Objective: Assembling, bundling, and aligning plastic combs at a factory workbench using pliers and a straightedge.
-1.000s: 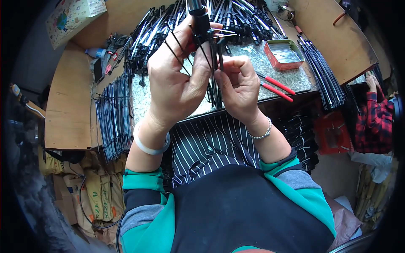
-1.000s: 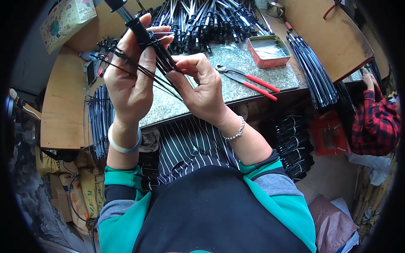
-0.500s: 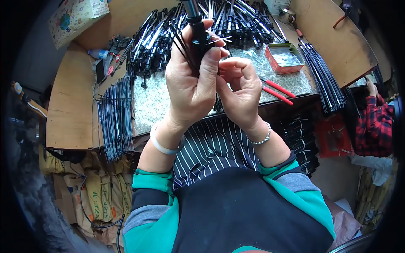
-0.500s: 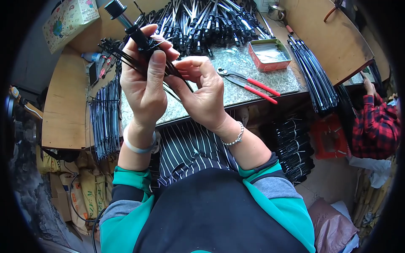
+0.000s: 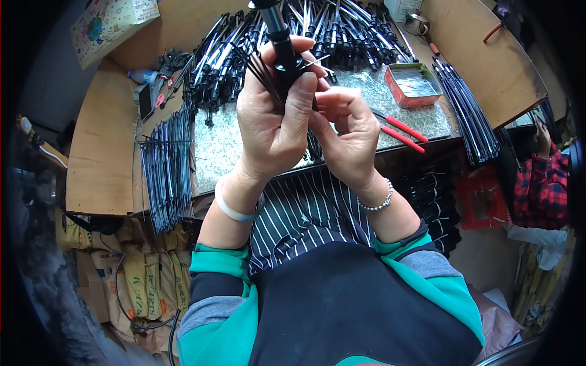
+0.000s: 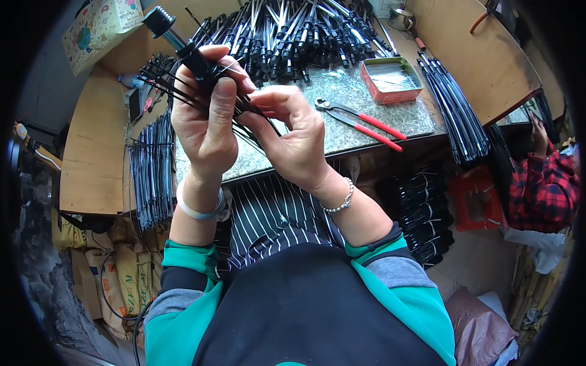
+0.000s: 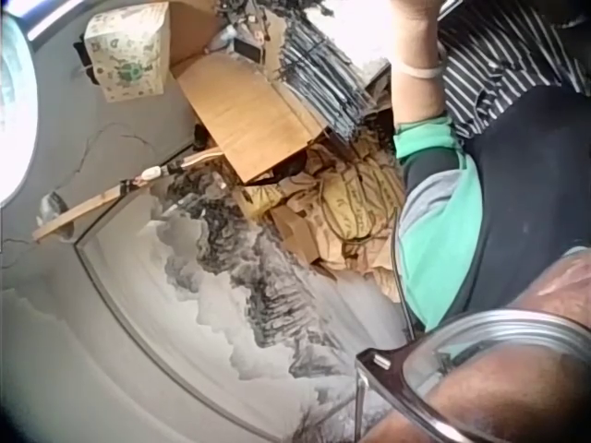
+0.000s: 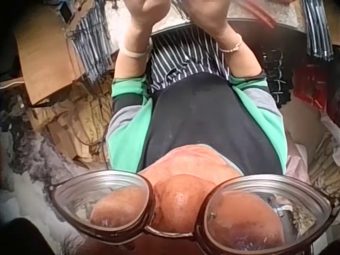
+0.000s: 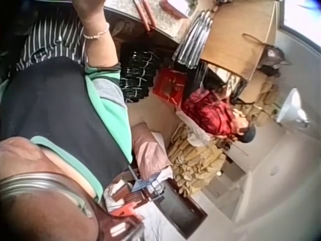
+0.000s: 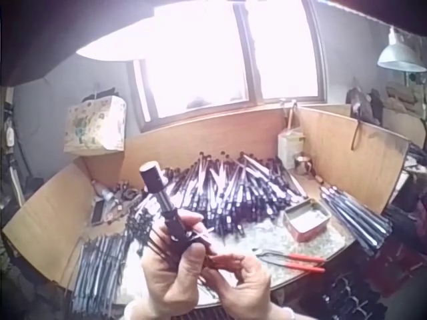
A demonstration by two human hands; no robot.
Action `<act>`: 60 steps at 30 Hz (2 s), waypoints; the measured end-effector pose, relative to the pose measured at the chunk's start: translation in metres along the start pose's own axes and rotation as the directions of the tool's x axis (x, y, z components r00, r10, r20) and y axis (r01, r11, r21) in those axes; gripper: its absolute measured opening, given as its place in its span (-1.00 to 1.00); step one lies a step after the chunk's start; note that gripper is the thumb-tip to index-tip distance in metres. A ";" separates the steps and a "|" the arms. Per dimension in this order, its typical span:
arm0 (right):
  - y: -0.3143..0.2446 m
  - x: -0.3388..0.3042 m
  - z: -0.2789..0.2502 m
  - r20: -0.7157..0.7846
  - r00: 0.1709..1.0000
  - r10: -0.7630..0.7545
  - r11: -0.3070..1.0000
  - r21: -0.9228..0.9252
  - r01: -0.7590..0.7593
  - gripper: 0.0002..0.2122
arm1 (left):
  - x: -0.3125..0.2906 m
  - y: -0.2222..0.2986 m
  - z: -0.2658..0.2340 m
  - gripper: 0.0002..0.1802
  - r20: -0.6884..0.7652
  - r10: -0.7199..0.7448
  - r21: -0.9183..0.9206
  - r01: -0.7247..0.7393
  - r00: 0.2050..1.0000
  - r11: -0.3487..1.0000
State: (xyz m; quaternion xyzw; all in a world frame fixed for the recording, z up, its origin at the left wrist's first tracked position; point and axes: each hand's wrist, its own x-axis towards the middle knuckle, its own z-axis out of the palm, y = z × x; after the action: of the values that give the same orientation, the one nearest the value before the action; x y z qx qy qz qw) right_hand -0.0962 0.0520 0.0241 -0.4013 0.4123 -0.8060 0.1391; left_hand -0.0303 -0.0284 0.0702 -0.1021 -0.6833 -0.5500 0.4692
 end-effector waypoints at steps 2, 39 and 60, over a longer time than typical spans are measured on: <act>0.009 -0.002 0.000 -0.005 0.997 -0.075 0.997 -0.029 0.075 -0.85 | 0.000 0.000 0.001 -0.63 -0.006 0.023 0.025 -0.022 1.000 0.999; -0.023 -0.056 -0.040 0.536 0.433 0.725 0.471 0.074 -0.879 -0.81 | -0.125 -0.007 -0.018 -0.71 -0.101 -0.355 0.465 0.360 0.929 0.809; -0.044 -0.020 -0.087 0.504 0.558 0.659 0.698 -0.686 -0.204 -0.78 | -0.104 -0.009 -0.031 -0.71 -0.329 -0.504 0.107 0.561 0.799 0.821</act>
State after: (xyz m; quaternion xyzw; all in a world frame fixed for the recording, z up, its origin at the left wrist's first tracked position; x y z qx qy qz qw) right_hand -0.1448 0.1387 0.0181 -0.5845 0.6266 -0.3591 0.3699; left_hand 0.0356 -0.0188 -0.0154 0.2229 -0.6605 -0.5977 0.3961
